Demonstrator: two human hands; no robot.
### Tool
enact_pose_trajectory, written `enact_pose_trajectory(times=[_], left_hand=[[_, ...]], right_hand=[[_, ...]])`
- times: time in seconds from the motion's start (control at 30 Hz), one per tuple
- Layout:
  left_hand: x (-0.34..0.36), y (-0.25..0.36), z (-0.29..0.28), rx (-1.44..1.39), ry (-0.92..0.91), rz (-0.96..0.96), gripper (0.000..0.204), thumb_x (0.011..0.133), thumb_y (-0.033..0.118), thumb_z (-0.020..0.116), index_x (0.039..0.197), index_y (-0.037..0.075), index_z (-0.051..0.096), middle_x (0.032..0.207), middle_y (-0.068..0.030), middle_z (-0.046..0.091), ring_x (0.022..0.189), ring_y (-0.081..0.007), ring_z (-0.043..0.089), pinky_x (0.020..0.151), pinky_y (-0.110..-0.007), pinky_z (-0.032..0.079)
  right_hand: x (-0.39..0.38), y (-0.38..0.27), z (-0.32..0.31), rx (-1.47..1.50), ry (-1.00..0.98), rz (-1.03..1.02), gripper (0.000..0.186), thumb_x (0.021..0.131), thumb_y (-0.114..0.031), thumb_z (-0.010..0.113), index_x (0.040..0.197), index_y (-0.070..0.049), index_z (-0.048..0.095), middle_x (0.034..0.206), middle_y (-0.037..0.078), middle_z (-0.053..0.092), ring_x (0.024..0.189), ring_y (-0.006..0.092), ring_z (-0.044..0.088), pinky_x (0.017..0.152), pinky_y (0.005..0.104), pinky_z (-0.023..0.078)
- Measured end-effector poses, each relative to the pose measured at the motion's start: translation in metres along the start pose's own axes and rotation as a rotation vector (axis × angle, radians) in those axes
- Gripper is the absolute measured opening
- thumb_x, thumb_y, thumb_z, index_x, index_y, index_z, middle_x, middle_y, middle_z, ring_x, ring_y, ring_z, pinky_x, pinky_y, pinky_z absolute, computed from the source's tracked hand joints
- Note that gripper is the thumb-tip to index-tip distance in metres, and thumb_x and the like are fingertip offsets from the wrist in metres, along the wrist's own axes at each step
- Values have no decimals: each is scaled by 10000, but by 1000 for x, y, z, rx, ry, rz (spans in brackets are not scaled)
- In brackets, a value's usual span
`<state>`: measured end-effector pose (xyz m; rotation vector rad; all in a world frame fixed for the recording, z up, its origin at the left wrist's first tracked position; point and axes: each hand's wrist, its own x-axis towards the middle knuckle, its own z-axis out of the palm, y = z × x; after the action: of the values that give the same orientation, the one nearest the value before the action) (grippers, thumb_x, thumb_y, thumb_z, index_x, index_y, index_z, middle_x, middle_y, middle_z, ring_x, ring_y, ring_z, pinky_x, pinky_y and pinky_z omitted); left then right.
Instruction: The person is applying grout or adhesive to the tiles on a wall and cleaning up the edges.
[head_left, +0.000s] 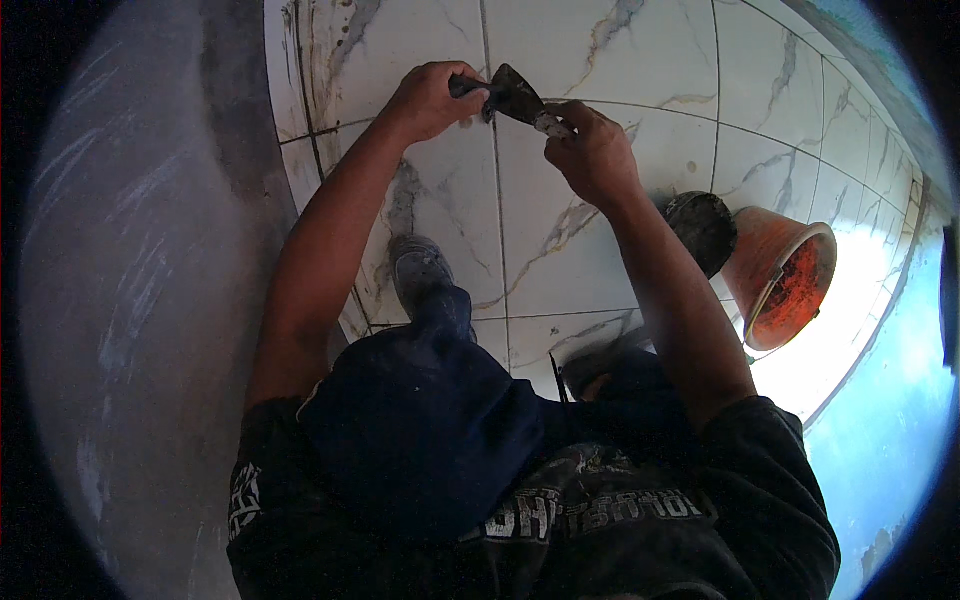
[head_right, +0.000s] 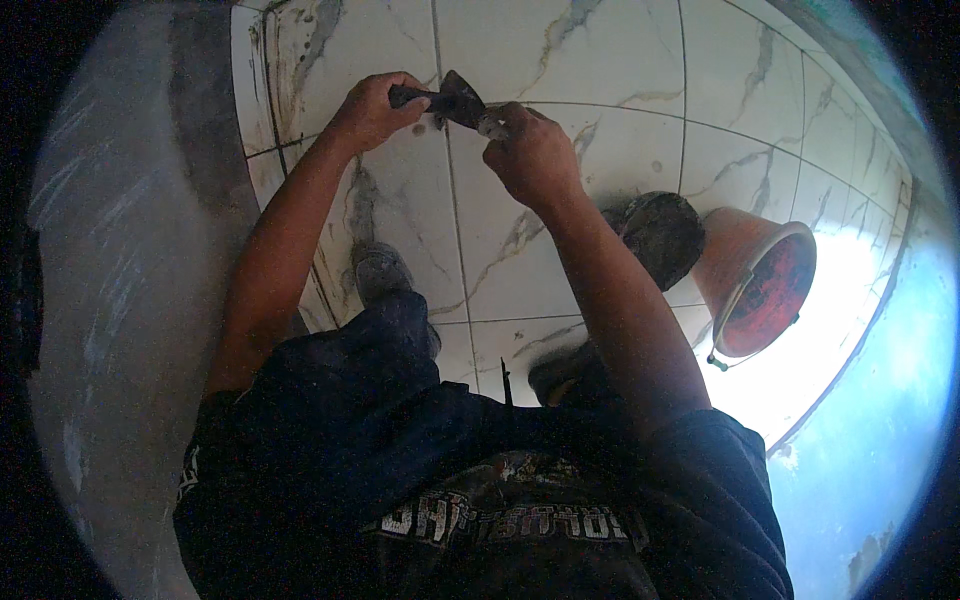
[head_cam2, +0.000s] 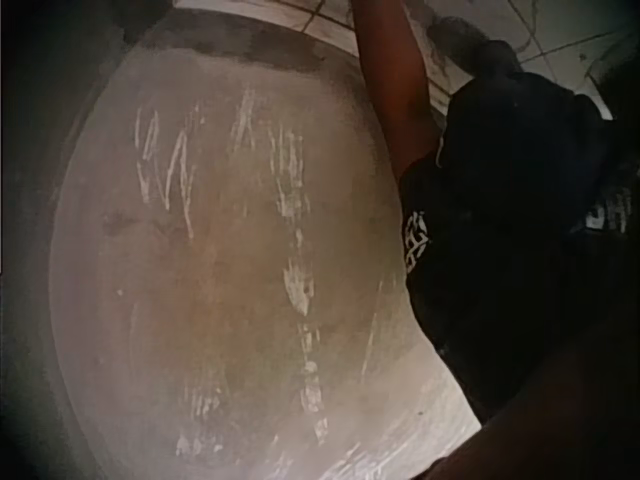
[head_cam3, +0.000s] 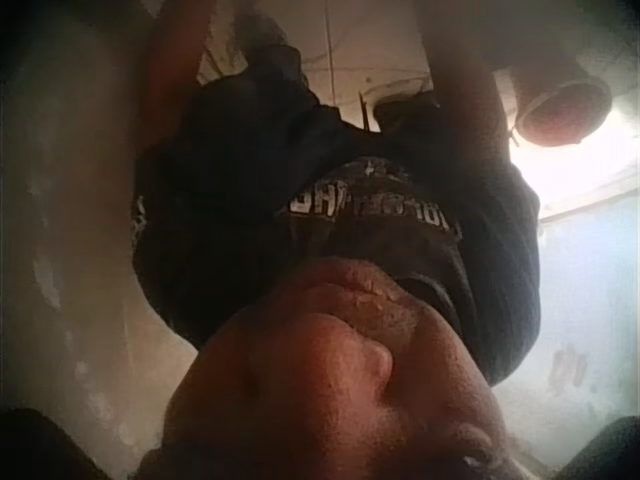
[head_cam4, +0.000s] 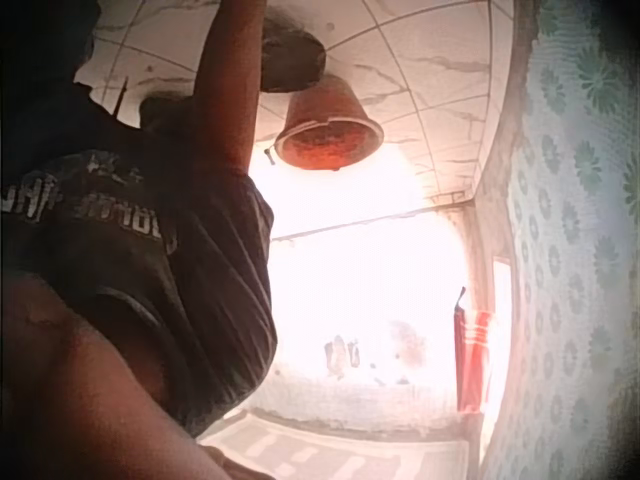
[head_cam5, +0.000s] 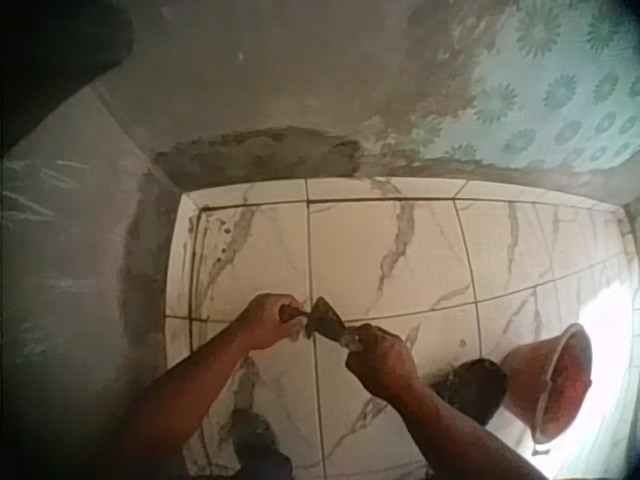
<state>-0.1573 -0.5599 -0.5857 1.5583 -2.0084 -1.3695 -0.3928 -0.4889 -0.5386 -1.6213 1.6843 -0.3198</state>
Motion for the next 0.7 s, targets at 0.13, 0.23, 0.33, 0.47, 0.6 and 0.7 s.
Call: enact_pose_trajectory(times=[0.13,0.23,0.33,0.47,0.6,0.7], left_hand=[[7,-9,-2,-24,-21,-81,299,823,299,723,963,39,681,778,-94,684,689,-202,634,699,-336,507],[14,-20,-1,-19,-6,-13,318,818,322,722,963,42,680,783,-106,678,689,-223,631,698,-347,506],[23,-23,1,-3,-18,-37,333,811,338,723,962,45,681,786,-110,674,693,-236,631,694,-363,505],[30,-34,-1,149,69,72,327,805,340,717,948,48,684,784,-105,667,688,-241,629,687,-374,507],[29,-30,-3,147,71,44,312,806,331,708,938,49,687,763,-102,662,673,-237,626,682,-363,509],[22,-24,-8,82,-8,-118,288,880,315,689,999,53,668,768,-68,642,707,-164,588,703,-360,496]], right_hand=[[4,2,4,-28,-16,41,378,769,-124,630,1141,-59,638,985,185,685,899,349,668,800,419,519],[6,7,6,-69,-24,-17,384,769,-120,626,1147,-56,634,978,191,682,896,352,665,798,422,521],[6,9,6,-69,-30,-11,378,764,-119,628,1135,-49,630,964,196,679,888,363,660,791,432,520],[6,5,4,-150,-90,-6,367,754,-138,642,1108,-44,614,967,201,673,915,376,651,809,450,520],[0,2,-5,-184,-141,49,358,756,-165,660,1093,-62,599,985,200,669,938,379,649,818,463,525],[-10,11,-11,-159,-92,67,372,746,-118,619,1111,-45,632,980,202,680,906,367,661,802,431,517]])
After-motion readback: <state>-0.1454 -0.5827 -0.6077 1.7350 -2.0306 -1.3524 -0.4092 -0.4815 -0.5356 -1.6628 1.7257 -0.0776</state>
